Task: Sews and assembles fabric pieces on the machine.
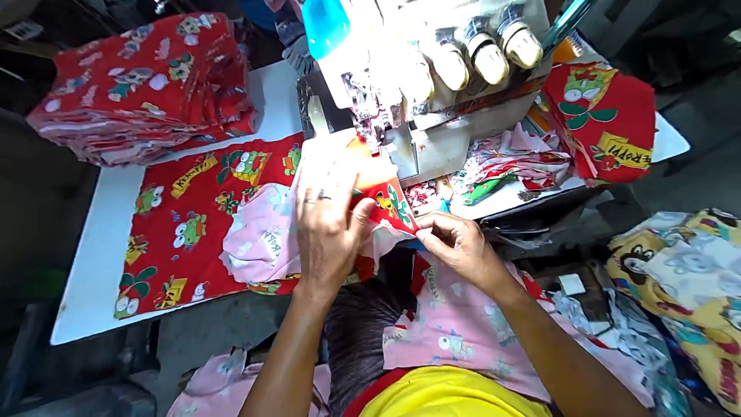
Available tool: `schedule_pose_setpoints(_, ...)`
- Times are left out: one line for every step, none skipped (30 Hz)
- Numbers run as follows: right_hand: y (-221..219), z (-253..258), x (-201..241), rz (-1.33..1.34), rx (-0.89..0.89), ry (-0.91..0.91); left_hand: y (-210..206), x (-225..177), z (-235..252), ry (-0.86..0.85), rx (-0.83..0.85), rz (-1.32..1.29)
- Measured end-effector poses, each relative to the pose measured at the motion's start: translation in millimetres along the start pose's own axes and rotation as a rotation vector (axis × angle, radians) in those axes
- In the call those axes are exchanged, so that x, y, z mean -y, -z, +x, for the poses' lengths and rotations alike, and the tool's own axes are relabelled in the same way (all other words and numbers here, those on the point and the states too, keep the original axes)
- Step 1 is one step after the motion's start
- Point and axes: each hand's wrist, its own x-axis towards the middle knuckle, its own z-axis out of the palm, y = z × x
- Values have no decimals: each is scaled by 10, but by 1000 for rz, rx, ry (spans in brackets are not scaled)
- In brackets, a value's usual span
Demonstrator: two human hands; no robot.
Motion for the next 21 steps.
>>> schedule_pose_setpoints(-17, 0, -7, -12, -7, 8, 51, 87, 8, 39, 22, -3)
schedule_pose_setpoints(-32, -3, -6, -15, -16, 9, 124, 131, 34, 71, 48, 23)
schedule_pose_setpoints(-42, -3, 1, -19, -22, 7, 204, 110, 71, 80, 69, 65)
schedule_pose_setpoints(-49, 5, 6, -26, -28, 13, 264, 42, 106, 76, 76, 102)
schedule_pose_setpoints(-56, 16, 6, -38, -36, 25, 299, -56, 128, 55, 65, 123)
schedule_pose_setpoints(-61, 22, -1, -50, -42, 36, 302, -168, 123, 24, 33, 138)
schedule_pose_setpoints(-61, 22, -12, -61, -50, 46, 266, -251, 113, -30, -15, 145)
schedule_pose_setpoints(-55, 20, -22, -78, -59, 52, 218, -296, 104, -69, -36, 118)
schedule_pose_setpoints(-47, 15, -31, -99, -70, 57, 174, -311, 94, -87, -22, 98)
schedule_pose_setpoints(-34, 9, -42, -121, -79, 59, 131, -299, 86, -92, 8, 97)
schedule_pose_setpoints(-15, 5, -52, -144, -87, 60, 86, -274, 82, -92, 40, 111)
schedule_pose_setpoints(11, 3, -57, -171, -93, 62, 35, -256, 82, -95, 51, 127)
schedule_pose_setpoints(37, 1, -61, -198, -98, 64, -3, -262, 81, -91, 54, 149)
schedule_pose_setpoints(59, 2, -66, -221, -104, 69, -34, -282, 75, -77, 49, 172)
schedule_pose_setpoints(76, 7, -64, -244, -109, 70, -60, -304, 70, -64, 41, 195)
schedule_pose_setpoints(85, 15, -59, -262, -117, 71, -78, -326, 69, -49, 42, 217)
schedule_pose_setpoints(90, 24, -56, -274, -125, 73, -94, -344, 71, -41, 42, 227)
schedule_pose_setpoints(88, 32, -59, -280, -135, 83, -97, -361, 79, -38, 50, 224)
schedule_pose_setpoints(85, 37, -65, -279, -140, 98, -92, -374, 84, -32, 59, 214)
schedule_pose_setpoints(86, 39, -67, -272, -138, 112, -81, -379, 83, -27, 70, 196)
schedule_pose_setpoints(101, 37, -58, -262, -125, 127, -61, -382, 78, -27, 93, 174)
